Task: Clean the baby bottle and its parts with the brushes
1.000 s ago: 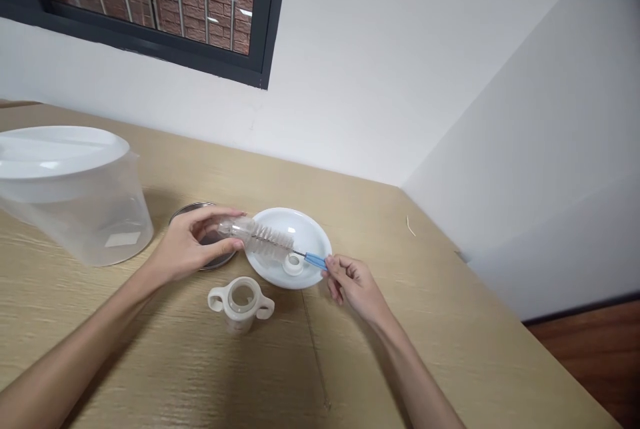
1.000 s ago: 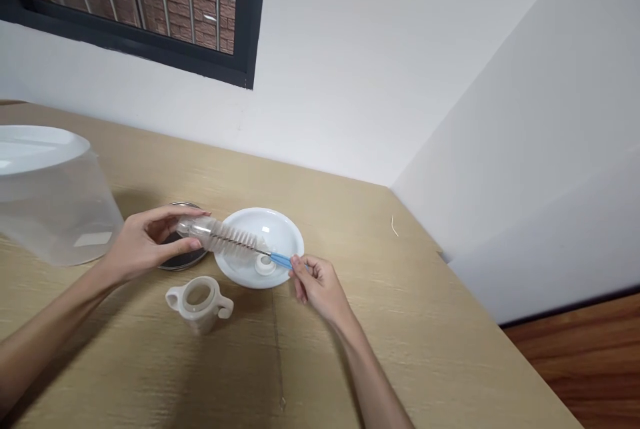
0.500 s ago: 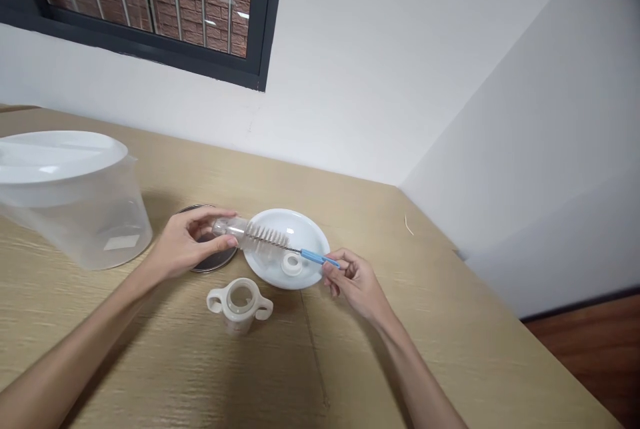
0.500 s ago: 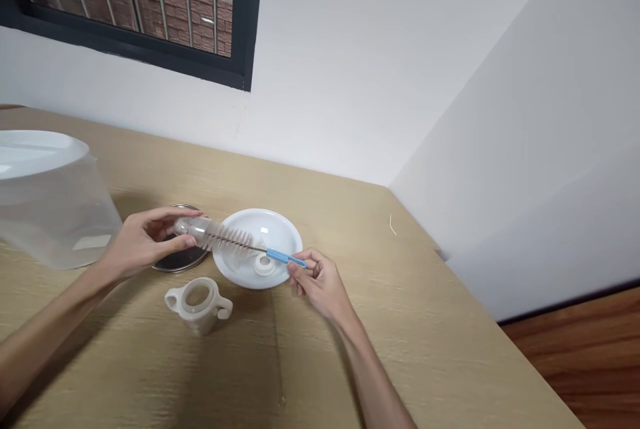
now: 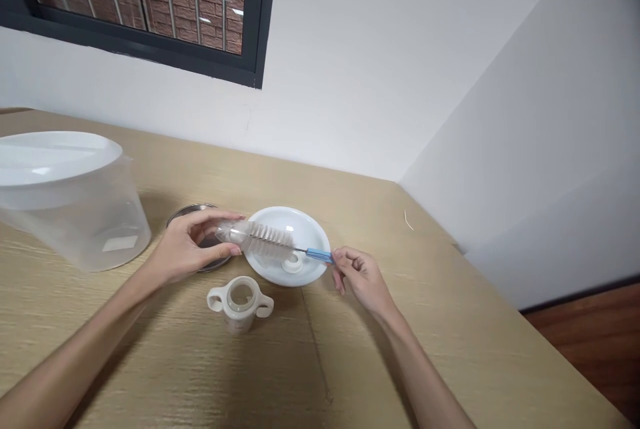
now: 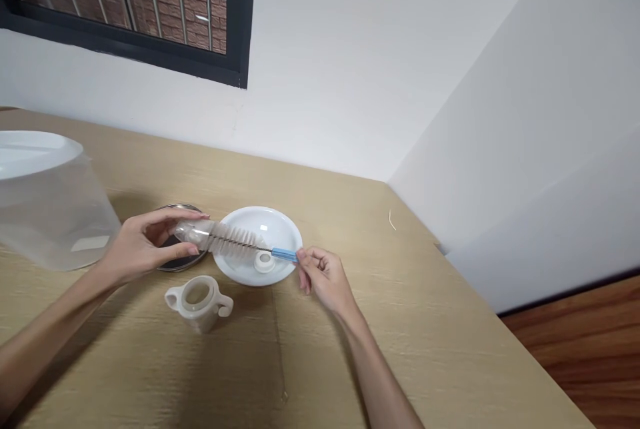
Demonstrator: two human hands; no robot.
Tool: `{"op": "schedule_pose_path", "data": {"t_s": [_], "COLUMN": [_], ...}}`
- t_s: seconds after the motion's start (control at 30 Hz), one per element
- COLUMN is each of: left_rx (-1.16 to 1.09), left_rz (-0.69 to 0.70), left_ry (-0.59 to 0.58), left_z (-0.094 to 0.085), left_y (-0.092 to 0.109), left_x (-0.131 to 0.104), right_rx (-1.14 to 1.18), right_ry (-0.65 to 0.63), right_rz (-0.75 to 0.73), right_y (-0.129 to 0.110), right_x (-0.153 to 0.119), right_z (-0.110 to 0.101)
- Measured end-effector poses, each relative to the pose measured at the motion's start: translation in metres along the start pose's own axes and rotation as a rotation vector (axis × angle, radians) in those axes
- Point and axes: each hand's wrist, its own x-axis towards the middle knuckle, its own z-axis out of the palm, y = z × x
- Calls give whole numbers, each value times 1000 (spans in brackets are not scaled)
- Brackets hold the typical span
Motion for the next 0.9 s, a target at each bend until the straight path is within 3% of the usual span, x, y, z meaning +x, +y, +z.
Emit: {"op": "schedule_pose_path", "data": {"t_s": [0.13, 0.43, 0.7, 0.9], "left_rx": [29, 238, -3, 121], "left_rz": [-23, -195, -30, -111], "left_ry": [31, 149, 45, 126], "left_z": [-1, -1, 2, 0], "left_y": [1, -3, -9, -8], "left_x": [-1, 3, 1, 1], "right_rx": [-42, 107, -16, 17], "right_ry": [-15, 131, 93, 110], "right_rz": [-32, -104, -52, -115], "right_y": [1, 3, 3, -4], "right_x": [0, 3, 0, -1], "right_z": [0, -1, 1, 5]}}
